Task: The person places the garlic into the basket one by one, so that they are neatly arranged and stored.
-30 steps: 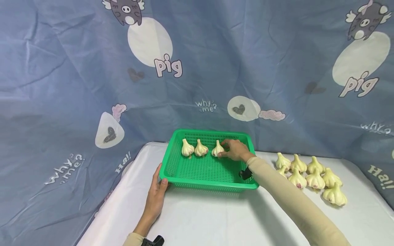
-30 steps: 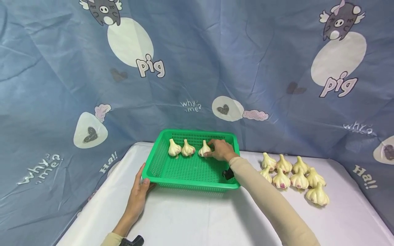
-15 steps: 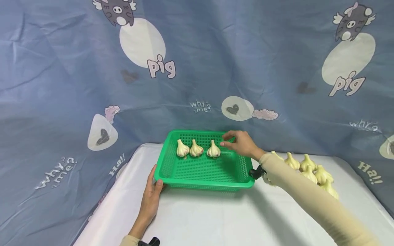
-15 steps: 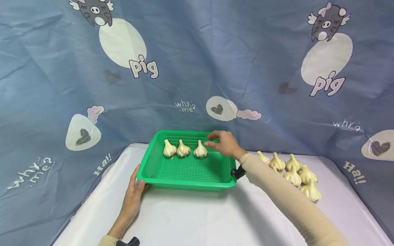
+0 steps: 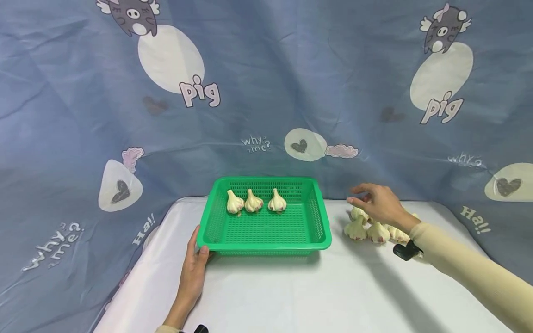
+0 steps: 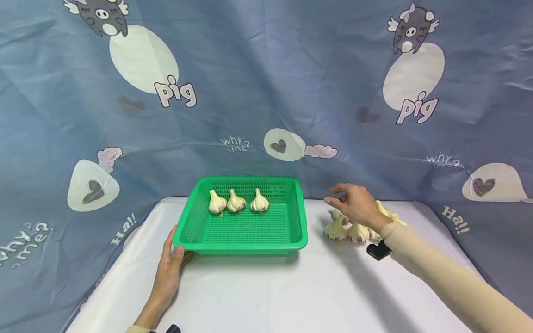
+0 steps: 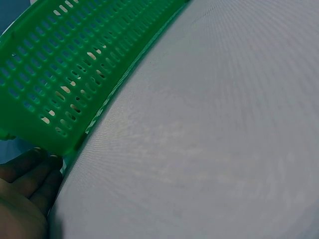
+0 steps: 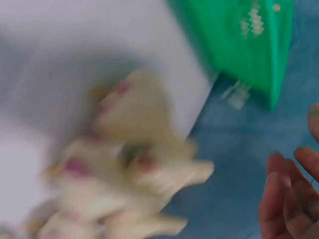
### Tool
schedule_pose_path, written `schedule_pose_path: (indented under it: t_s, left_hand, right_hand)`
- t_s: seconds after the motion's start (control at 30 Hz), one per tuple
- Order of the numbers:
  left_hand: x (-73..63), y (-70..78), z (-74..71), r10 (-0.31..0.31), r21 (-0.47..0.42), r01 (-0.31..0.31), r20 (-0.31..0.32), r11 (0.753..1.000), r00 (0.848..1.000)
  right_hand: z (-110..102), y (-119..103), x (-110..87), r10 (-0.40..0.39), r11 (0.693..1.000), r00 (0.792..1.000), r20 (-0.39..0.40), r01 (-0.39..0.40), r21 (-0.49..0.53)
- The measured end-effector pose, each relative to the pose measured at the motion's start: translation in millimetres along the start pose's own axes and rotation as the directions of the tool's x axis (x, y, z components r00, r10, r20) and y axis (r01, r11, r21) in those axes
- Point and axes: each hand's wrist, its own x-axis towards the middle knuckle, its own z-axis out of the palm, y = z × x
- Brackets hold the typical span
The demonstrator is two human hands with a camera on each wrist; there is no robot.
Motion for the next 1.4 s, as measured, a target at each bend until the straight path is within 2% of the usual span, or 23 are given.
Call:
schedule_pose_path:
  t_s: [0.17,0.33,0.47,0.73,0.87,1.03,1.4]
  left_hand:
    - [-3.4,0.5,-6.3,-0.029,0.014,0.029,-0.006,0.999,1.000]
    - [-4.2,0.0,-9.7,-0.033,-0.013,0.033,0.002,0.999,0.999]
    - [-3.3,-0.6,-9.8,-0.037,-0.022,0.037,0.005,0.999,0.999]
    - [-4.1,0.0,-8.0,-0.055,-0.011,0.055,0.006,0.998,0.998]
    - [-4.0,0.2,-7.3,-0.046,0.001,0.046,0.006,0.999,0.999]
    - [-1.9,0.1,-6.1,-0.036,-0.014,0.036,0.016,0.999,0.999]
    - [0.6,2.6,0.2,-0.023,-0.022,0.023,0.018,0.999,1.000]
  right_hand:
    - [-17,37,-32.1,0.074,0.995,0.997,-0.031,-0.076,-0.064]
    - [-27,72,-61.4,0.097,0.985,0.992,-0.076,-0.107,-0.139]
    - [-29,94,-83.5,0.114,0.977,0.989,-0.096,-0.129,-0.167]
    - [-20,129,-129.0,0.180,0.970,0.982,-0.057,-0.187,-0.156]
    - [-14,140,-146.2,0.260,0.952,0.965,-0.026,-0.261,-0.162]
    - [-11,144,-155.5,0.353,0.928,0.935,0.023,-0.347,-0.139]
    - [-13,137,-160.8,0.346,0.930,0.938,0.009,-0.341,-0.134]
